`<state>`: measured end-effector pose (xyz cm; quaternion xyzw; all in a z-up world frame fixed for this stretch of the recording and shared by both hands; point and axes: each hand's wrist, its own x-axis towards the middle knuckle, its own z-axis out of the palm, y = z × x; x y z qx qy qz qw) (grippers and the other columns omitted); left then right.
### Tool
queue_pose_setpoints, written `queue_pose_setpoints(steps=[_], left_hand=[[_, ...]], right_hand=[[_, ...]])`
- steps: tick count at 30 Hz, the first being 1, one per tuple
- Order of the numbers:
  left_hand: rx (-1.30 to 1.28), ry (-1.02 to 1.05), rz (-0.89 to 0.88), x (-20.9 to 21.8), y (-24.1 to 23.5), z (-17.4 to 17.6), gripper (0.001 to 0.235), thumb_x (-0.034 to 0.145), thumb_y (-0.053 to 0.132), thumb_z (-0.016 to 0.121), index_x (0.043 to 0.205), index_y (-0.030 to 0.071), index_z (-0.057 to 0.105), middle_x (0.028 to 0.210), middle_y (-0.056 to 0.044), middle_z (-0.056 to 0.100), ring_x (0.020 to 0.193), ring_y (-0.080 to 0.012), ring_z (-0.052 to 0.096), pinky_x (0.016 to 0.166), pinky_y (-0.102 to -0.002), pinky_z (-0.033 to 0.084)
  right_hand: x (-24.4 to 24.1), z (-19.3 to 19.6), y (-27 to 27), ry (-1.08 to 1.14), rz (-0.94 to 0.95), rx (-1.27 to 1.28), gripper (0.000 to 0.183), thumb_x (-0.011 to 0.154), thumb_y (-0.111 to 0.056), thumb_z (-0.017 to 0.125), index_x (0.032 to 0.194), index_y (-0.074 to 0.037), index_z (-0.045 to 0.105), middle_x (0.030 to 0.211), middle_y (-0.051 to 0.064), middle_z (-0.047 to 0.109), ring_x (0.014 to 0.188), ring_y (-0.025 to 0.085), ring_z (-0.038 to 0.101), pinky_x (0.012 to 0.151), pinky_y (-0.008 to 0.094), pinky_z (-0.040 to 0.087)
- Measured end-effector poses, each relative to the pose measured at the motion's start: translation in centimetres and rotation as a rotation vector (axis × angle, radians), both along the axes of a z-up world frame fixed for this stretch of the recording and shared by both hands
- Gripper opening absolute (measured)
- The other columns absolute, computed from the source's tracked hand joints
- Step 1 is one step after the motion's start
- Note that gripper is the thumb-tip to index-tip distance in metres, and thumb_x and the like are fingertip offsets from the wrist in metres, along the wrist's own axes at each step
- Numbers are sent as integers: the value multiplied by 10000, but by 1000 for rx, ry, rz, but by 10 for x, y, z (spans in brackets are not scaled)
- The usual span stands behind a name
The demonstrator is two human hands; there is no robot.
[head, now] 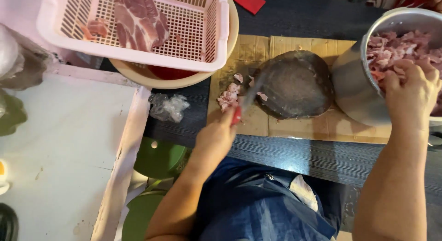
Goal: The person cuts pieces of raw meat on a round wooden cutting board using a knife and transfers the cut pieces into a large metal pot. The person repeatedly picks up meat from a pink basket, slices it, and moves it to the pot.
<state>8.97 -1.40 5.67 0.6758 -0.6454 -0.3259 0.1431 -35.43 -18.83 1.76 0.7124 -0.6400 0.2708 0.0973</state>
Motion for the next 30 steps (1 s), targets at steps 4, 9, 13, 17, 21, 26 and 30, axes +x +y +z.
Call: queue_pose_setpoints(steps=[4,9,13,17,21,26,30], left_hand=[[-1,4,254,41,7,-37,570,991,324,464,1535,165,397,1101,-189,718,925,-441,682,747,-540,485],[42,198,272,41,19,-14,591,981,351,462,1545,185,398,1157,-165,716,810,-349,688,746,-452,514],[-67,177,206,43,16,-54,555,993,365,520,1515,185,458,951,-275,732,743,-361,763,713,-428,627],[-136,133,265,65,11,-74,563,1008,370,521,1533,183,442,1002,-317,713,831,-454,732,754,-506,588],[-79,278,324,84,-1,-81,530,978,352,530,1487,213,484,892,-222,750,658,-271,759,622,-373,638],[-10,419,340,89,-20,-87,524,959,315,577,1476,249,517,833,-207,750,597,-253,742,480,-287,606],[-74,345,231,96,-24,-81,548,975,380,556,1497,223,500,586,-71,693,668,-254,752,709,-403,623]], right_hand=[[-7,-16,-1,-10,92,-275,211,1112,11,729,1284,-34,842,1343,189,725,1019,348,716,772,427,558],[75,-5,31,34,272,-308,285,1044,99,652,1282,26,790,1204,189,772,1041,350,706,840,436,540],[174,-64,47,64,454,230,467,863,-342,808,1265,-121,722,1041,186,710,981,409,710,841,489,581],[235,-126,16,78,435,212,318,861,-368,790,1120,-211,694,945,20,609,959,277,664,832,382,566],[291,-95,1,71,542,254,214,920,-269,708,1127,-226,683,941,13,686,988,242,676,849,368,576],[329,-38,-42,64,464,133,130,976,-325,692,1065,-234,720,933,20,697,1011,246,682,871,388,569],[387,10,-66,-89,633,-8,210,914,-203,731,1121,-223,704,998,20,656,991,234,671,866,351,560]])
